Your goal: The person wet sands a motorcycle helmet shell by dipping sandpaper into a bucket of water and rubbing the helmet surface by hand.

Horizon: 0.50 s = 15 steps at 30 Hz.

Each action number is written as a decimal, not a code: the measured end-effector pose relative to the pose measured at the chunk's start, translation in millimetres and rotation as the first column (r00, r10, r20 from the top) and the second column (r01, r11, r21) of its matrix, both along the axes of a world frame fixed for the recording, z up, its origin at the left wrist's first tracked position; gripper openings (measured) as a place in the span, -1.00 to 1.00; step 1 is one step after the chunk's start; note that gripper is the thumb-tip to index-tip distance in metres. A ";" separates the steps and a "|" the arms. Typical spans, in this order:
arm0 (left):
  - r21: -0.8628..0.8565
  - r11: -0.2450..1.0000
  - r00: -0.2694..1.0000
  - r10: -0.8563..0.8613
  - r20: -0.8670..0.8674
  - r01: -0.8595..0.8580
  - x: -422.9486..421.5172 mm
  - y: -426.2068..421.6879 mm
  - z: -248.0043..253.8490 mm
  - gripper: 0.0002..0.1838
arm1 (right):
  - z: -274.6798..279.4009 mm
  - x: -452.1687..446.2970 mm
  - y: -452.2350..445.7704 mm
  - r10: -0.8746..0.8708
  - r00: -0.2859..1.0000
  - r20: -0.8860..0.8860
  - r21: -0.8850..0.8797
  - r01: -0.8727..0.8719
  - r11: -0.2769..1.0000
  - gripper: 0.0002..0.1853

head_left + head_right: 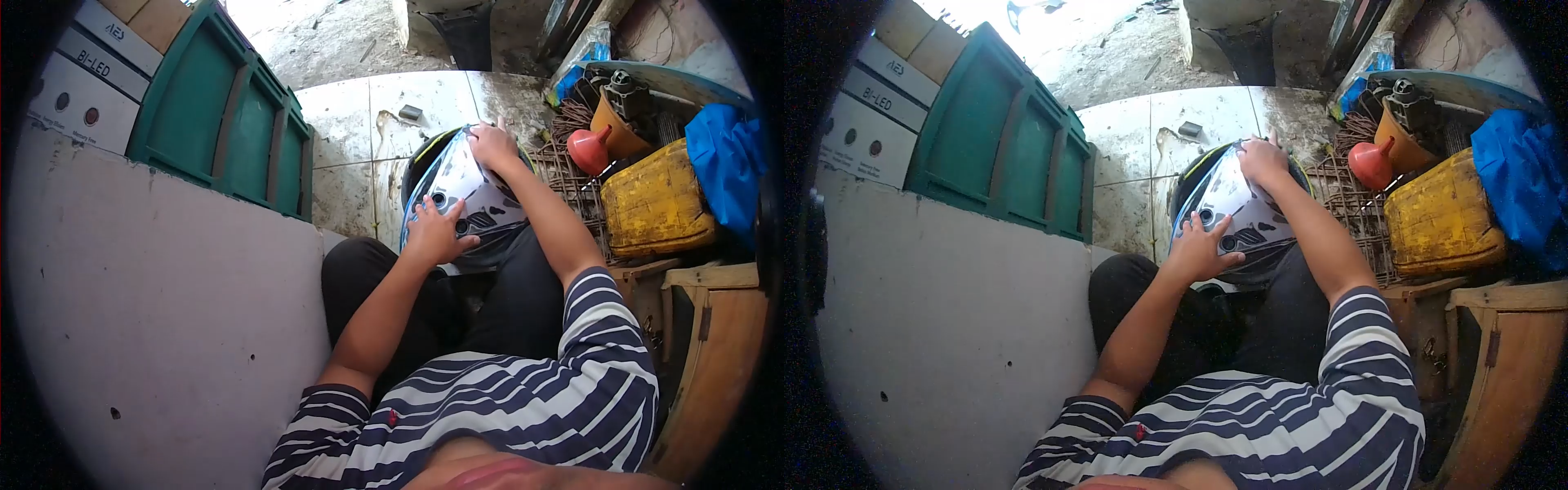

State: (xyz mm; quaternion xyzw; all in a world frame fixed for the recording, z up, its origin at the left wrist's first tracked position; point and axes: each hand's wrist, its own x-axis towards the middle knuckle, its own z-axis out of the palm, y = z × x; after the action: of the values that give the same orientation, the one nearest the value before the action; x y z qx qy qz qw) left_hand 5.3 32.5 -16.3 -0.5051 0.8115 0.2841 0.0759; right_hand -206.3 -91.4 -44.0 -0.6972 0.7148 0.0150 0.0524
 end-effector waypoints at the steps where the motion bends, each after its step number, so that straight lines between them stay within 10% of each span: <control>1: 0.001 1.000 1.000 -0.003 0.006 0.003 0.5 0.0 1.3 0.05 | -10.2 -6.6 -7.3 0.057 0.998 0.005 0.086 -0.057 0.995 -0.62; 4: 0.001 1.000 1.000 -0.002 0.023 0.002 -1.2 -2.9 3.8 0.05 | -22.8 2.2 5.2 -0.026 0.966 0.256 0.127 -0.007 0.992 -0.59; 7: 0.004 1.000 1.000 -0.007 0.028 0.006 -2.7 -2.9 4.3 0.05 | -6.5 21.0 13.0 0.046 0.998 -0.033 0.108 -0.042 0.993 -0.45; 11: -0.010 1.000 1.000 -0.008 0.025 0.009 -0.4 -3.2 1.2 0.05 | -23.5 11.7 -14.3 -0.079 0.977 0.197 0.154 0.049 0.987 -0.45; 15: -0.006 1.000 0.999 -0.018 0.041 0.019 -0.8 -2.3 0.7 0.04 | 17.8 41.6 9.9 -0.023 0.999 -0.035 0.285 0.032 0.958 -0.42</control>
State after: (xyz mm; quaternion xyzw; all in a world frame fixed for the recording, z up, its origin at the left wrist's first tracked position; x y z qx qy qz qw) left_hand 4.4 30.2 -15.6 -0.5035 0.8152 0.2705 0.0936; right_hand -164.7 -81.5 -26.2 -0.6720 0.7156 0.1279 0.1415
